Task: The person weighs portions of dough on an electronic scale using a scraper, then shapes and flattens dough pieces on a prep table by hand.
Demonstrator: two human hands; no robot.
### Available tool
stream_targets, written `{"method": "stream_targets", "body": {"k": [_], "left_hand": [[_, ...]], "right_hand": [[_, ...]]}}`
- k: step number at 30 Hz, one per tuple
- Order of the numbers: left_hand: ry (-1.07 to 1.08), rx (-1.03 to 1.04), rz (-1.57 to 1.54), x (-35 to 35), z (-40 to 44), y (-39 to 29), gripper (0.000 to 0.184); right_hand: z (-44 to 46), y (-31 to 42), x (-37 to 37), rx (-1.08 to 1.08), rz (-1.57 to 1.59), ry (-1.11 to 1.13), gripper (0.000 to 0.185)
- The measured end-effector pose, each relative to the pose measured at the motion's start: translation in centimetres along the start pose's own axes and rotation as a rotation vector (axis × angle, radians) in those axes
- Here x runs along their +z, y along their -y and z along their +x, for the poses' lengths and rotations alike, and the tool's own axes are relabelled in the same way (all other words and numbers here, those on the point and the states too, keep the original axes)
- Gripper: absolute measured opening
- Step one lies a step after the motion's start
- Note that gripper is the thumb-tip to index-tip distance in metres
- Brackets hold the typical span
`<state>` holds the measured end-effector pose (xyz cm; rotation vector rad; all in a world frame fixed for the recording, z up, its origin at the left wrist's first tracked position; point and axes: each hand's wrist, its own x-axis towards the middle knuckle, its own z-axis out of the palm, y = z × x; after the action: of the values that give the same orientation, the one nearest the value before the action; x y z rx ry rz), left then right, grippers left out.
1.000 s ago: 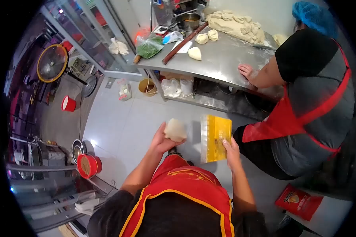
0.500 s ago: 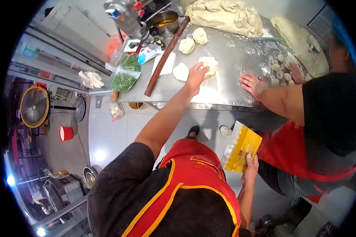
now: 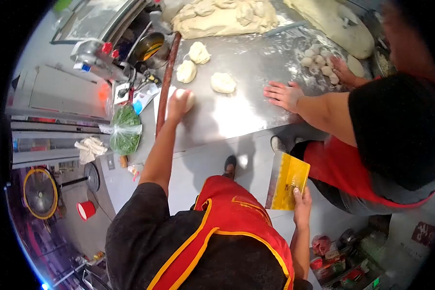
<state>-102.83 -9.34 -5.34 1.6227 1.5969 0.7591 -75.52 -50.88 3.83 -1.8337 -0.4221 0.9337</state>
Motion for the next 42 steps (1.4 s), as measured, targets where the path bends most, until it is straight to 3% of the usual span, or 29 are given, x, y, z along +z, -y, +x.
{"method": "stream_targets", "body": {"k": [1,3,7,8,9,10,11,12,14,16,18,22,26,30,35,37,40,42], "left_hand": [[0.069,-0.135,-0.272,-0.9,0.0,-1.0,0.042],[0.128,-0.143,-0.367,-1.8,-2.5,-4.1,0.044],[0.681,-0.194,-0.759,2.2,-8.9,-1.4,0.063],[0.701,0.207,-0.567,3.4,-12.2,-2.4,0.066],[0.899,-0.191,-0.968,4.9,-16.5,-4.8,0.069],[0.939,-0.685,-1.32,6.5,-20.9,-7.2,0.073],[1.086,-0.611,-1.333,9.0,-24.3,-6.5,0.073],[1.188,-0.755,-1.195,11.2,-27.3,-7.0,0.068],[1.496,-0.942,-1.234,15.8,-33.5,-5.6,0.063],[1.454,-1.02,-0.952,18.9,-40.8,-7.9,0.055],[1.607,-1.012,-0.743,22.9,-45.3,-8.7,0.046],[1.933,-1.005,-0.638,28.8,-54.3,-12.6,0.043],[1.935,-1.069,-0.494,33.7,-61.4,-16.8,0.05],[1.874,-0.951,-0.357,37.0,-68.7,-23.4,0.065],[2.007,-0.861,-0.307,47.6,-77.4,-28.3,0.05],[2.242,-0.921,-0.398,52.9,-81.2,-29.3,0.046],[2.443,-0.872,-0.219,56.8,-87.3,-34.6,0.046],[2.49,-0.993,-0.13,60.1,-91.0,-36.1,0.048]], "right_hand": [[-0.7,0.3,-0.6,-0.048,-0.096,-0.009,0.02],[-2.4,0.0,-2.2,-0.131,-0.286,-0.031,0.019],[-6.5,-4.4,-6.0,-0.137,-0.531,-0.109,0.022],[-7.7,-6.4,-7.1,-0.157,-0.558,-0.138,0.023],[-9.4,-8.1,-8.6,-0.164,-0.591,-0.179,0.024],[-11.5,-8.7,-9.9,-0.138,-0.594,-0.202,0.025],[-13.6,-9.4,-11.0,-0.106,-0.595,-0.23,0.026],[-15.1,-11.9,-12.3,-0.128,-0.584,-0.259,0.027],[-19.1,-14.6,-15.8,-0.097,-0.581,-0.33,0.028],[-23.9,-17.0,-18.8,-0.001,-0.538,-0.434,0.029],[-27.9,-19.4,-21.1,0.065,-0.484,-0.489,0.03],[-34.6,-23.3,-26.0,0.167,-0.388,-0.68,0.03],[-37.5,-26.7,-30.4,0.171,-0.287,-0.817,0.029],[-37.6,-29.1,-35.6,0.192,-0.22,-1.014,0.027],[-38.0,-30.6,-45.0,0.343,-0.262,-1.165,0.027],[-38.6,-30.9,-48.9,0.399,-0.265,-1.199,0.027],[-39.7,-31.2,-55.1,0.475,-0.291,-1.214,0.028],[-39.8,-30.7,-58.6,0.504,-0.257,-1.269,0.027]]}}
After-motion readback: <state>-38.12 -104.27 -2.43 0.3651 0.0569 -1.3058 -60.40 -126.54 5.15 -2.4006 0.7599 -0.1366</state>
